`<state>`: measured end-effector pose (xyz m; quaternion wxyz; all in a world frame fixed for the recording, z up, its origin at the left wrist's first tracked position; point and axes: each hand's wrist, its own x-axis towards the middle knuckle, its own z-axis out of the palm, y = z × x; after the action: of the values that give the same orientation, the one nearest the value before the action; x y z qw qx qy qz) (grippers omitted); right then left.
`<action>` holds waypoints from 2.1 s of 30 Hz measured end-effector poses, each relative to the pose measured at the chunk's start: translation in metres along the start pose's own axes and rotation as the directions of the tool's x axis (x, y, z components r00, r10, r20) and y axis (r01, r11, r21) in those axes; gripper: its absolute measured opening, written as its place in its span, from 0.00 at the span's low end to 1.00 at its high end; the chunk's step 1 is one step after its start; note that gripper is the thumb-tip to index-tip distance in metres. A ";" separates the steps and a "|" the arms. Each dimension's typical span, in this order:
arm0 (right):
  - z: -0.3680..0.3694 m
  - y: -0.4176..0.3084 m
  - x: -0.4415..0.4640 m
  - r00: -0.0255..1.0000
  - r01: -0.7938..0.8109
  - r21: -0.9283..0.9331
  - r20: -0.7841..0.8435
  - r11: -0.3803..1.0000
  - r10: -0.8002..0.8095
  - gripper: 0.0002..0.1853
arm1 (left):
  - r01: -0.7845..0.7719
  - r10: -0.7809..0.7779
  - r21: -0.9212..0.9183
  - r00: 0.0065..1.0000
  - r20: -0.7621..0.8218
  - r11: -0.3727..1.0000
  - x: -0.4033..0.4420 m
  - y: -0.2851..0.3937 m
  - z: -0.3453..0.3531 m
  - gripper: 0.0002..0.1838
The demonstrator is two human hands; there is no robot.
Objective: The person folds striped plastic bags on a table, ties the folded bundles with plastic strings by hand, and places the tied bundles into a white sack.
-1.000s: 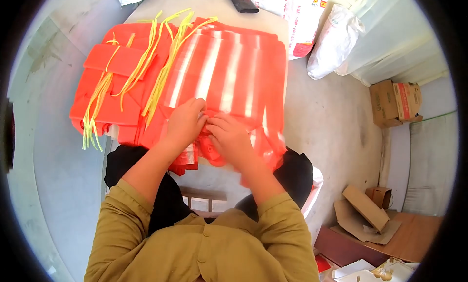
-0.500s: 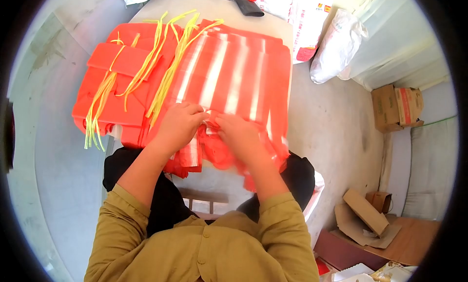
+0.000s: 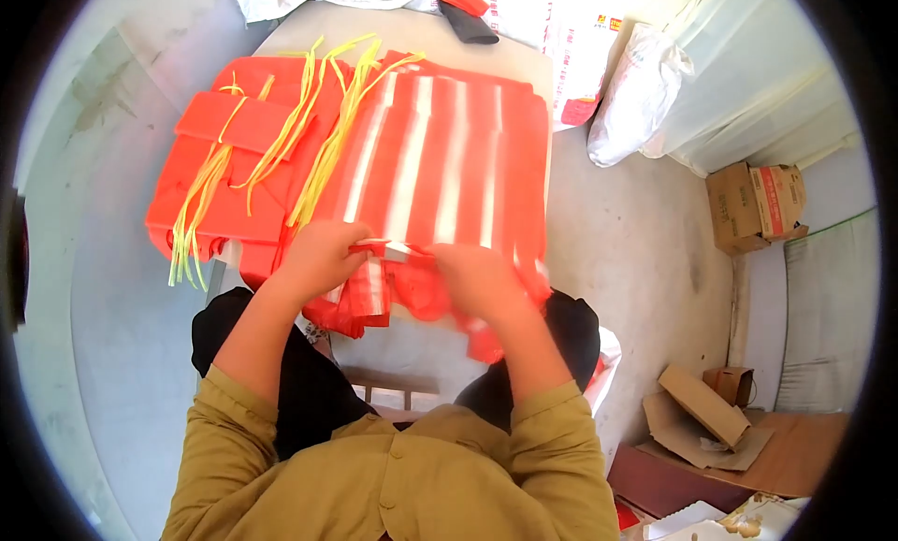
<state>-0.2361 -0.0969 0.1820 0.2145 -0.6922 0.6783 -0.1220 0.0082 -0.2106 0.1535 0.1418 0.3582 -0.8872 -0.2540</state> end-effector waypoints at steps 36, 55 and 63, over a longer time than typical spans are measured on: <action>0.027 0.040 -0.004 0.876 0.347 -0.206 -0.278 0.915 -0.395 0.24 | 0.311 -0.316 0.086 0.947 0.051 0.946 0.003 -0.006 0.001 0.10; -0.032 0.023 -0.018 0.980 -0.061 0.046 0.190 0.997 0.051 0.19 | -0.019 0.023 -0.021 0.982 0.186 1.000 -0.013 0.002 -0.017 0.22; -0.051 0.068 0.004 0.945 -0.312 0.183 0.163 0.932 0.284 0.18 | 0.356 -0.329 -0.469 0.934 0.142 0.808 -0.010 -0.029 -0.015 0.13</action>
<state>-0.3202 -0.1066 0.1950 0.3462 -0.5618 0.7432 -0.1107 0.0383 -0.2267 0.1495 0.1552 0.4577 -0.7186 -0.5000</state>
